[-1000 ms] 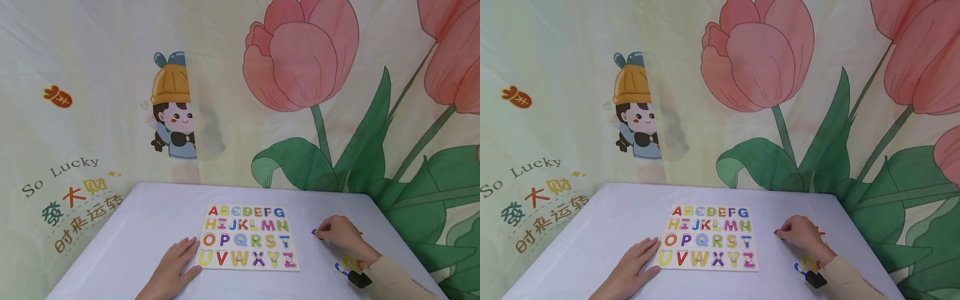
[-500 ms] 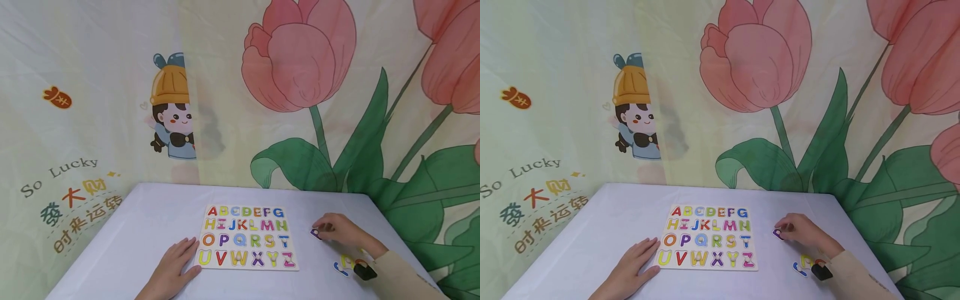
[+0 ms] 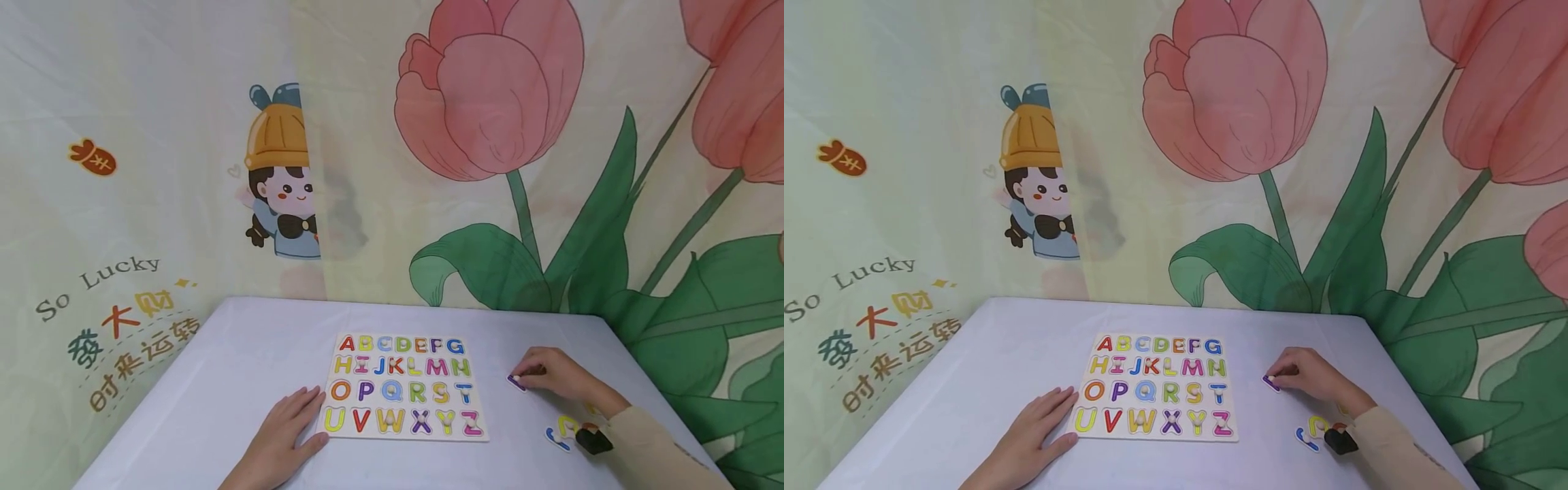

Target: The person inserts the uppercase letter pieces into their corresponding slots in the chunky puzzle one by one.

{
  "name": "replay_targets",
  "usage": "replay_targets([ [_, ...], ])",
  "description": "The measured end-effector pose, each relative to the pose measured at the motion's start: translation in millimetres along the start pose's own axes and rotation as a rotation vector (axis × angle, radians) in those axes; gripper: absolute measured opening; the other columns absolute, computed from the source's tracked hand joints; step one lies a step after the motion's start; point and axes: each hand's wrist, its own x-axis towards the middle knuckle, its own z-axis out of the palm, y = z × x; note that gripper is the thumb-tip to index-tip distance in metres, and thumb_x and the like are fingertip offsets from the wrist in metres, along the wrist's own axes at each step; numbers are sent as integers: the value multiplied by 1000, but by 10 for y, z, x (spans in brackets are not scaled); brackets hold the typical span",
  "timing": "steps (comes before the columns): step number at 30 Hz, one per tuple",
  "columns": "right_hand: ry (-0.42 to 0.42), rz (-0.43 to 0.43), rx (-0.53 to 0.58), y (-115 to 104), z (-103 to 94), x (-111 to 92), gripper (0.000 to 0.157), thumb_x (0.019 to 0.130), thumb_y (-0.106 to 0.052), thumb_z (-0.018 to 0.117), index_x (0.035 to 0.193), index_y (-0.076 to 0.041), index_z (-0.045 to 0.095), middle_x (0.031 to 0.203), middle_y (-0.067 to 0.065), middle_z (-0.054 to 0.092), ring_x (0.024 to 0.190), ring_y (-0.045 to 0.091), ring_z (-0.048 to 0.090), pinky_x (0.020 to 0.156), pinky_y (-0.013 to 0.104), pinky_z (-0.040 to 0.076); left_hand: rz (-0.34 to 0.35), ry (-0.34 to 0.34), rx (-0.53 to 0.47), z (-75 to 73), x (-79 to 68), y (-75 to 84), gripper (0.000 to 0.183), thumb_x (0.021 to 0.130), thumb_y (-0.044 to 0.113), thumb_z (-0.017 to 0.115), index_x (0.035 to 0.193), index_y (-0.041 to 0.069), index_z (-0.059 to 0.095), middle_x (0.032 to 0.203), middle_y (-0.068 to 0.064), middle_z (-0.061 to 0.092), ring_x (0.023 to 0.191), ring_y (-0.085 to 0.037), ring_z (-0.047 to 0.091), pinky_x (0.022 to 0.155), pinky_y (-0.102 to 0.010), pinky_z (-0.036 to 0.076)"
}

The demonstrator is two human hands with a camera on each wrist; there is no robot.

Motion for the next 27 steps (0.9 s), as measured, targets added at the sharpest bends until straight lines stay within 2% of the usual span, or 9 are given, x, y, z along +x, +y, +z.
replay_targets([
  [7, 43, 14, -23, -147, 40, 21, 14, 91, -19, 86, 103, -25, 86, 95, -11, 68, 87, 9, 61, 75, 21, 59, 2, -12, -12, 6, -15, -13, 80, 95, 64, 69, 161, 23, 49, 169, 5, 41, 161, -27, 28, 131, -56, 20],
  [13, 131, -16, -39, -603, 186, 134, 12, 91, -21, 86, 103, -23, 85, 93, -11, 68, 85, 8, 61, 73, 21, 58, 2, -6, 13, 2, 7, -37, 81, 95, 64, 69, 162, 24, 48, 169, 6, 40, 161, -27, 28, 131, -57, 21],
  [17, 149, 5, 12, -1061, 438, 269, 9, 91, -23, 87, 100, -24, 85, 93, -11, 68, 89, 12, 61, 75, 22, 57, -5, -13, -2, -9, 3, -41, 81, 95, 64, 69, 162, 23, 48, 169, 5, 41, 161, -27, 28, 131, -57, 20],
  [21, 120, -11, 66, -1493, 783, 436, 7, 91, -22, 87, 97, -24, 84, 95, -9, 68, 92, 15, 59, 77, 23, 55, -9, -17, -9, -1, -5, -50, 80, 95, 64, 69, 162, 23, 48, 169, 5, 40, 161, -27, 28, 131, -57, 20],
  [27, 114, -44, 87, -1955, 1200, 749, 4, 93, -25, 86, 97, -25, 85, 97, -9, 70, 93, 15, 60, 80, 27, 51, -2, -19, -3, 1, 4, -48, 81, 95, 65, 68, 162, 24, 48, 170, 6, 40, 161, -27, 27, 131, -57, 20],
])
